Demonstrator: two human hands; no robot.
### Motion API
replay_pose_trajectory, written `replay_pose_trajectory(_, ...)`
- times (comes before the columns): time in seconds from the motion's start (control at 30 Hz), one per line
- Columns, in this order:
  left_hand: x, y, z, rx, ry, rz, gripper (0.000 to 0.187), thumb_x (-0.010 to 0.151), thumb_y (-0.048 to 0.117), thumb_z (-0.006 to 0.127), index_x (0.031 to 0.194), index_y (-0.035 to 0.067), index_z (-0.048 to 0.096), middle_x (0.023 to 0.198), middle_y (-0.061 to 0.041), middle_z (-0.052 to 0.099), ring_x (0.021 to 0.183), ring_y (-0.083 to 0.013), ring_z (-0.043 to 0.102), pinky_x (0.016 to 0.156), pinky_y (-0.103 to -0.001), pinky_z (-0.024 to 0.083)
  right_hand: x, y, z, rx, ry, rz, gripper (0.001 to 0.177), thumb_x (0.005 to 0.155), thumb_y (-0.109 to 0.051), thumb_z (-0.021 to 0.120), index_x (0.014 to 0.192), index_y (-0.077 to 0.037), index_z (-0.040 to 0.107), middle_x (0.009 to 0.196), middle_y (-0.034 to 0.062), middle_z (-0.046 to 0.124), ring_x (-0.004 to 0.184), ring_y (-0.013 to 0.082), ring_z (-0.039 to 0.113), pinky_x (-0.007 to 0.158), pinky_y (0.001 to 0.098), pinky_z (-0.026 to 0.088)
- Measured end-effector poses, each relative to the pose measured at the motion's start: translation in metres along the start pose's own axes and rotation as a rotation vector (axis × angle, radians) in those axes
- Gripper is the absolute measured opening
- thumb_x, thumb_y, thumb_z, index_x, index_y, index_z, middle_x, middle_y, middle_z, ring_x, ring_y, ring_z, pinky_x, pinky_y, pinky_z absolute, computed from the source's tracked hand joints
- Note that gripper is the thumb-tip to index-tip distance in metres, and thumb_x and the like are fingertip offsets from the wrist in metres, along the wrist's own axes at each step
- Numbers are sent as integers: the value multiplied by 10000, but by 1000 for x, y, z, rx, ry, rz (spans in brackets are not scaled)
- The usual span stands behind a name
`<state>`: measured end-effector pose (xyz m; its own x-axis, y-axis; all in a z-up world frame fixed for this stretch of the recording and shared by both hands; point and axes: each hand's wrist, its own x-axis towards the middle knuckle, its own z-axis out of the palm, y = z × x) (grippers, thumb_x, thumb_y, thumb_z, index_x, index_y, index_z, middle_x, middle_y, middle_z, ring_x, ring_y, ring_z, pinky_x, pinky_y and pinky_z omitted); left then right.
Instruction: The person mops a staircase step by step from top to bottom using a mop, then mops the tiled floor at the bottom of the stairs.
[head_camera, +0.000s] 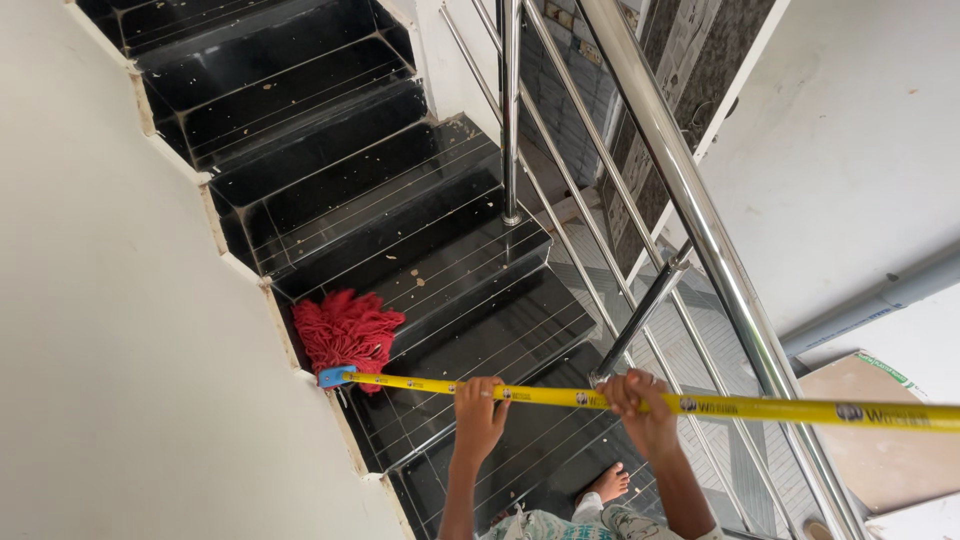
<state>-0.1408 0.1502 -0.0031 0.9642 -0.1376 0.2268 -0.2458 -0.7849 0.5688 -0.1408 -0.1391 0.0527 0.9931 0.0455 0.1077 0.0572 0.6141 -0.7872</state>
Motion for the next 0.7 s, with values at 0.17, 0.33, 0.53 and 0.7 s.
replay_pose_trajectory(0.17,-7,-2,23,-184,308,77,423,818,101,773,1154,103,516,1186,-85,524,1294,-337,466,1169,-722,21,-13,-24,19,-124,-237,-75,395,1012,-141,526,623,-134,458,546,29,397,596,190,449,934,485,464)
replay_pose_trajectory(0.33,34,31,47,-328,279,73,473,818,121,786,1190,83,496,1219,-99,474,1329,-319,429,1179,-719,-22,5,-63,2,-189,-277,-164,374,996,-143,516,625,-133,472,554,36,411,573,187,468,857,492,496)
replay_pose_trajectory(0.53,101,72,81,-397,203,281,518,846,185,822,1226,64,492,1244,-106,448,1321,-328,392,1170,-713,-1,5,-106,-31,-233,-99,-307,416,1028,-132,516,617,-135,450,562,29,393,588,186,449,888,491,495)
replay_pose_trajectory(0.7,152,82,119,-379,5,316,500,854,181,784,1245,77,489,1241,-103,476,1319,-337,408,1229,-698,46,-4,-108,-39,-278,-10,-373,398,1012,-107,536,621,-121,461,581,47,409,630,205,452,931,486,476)
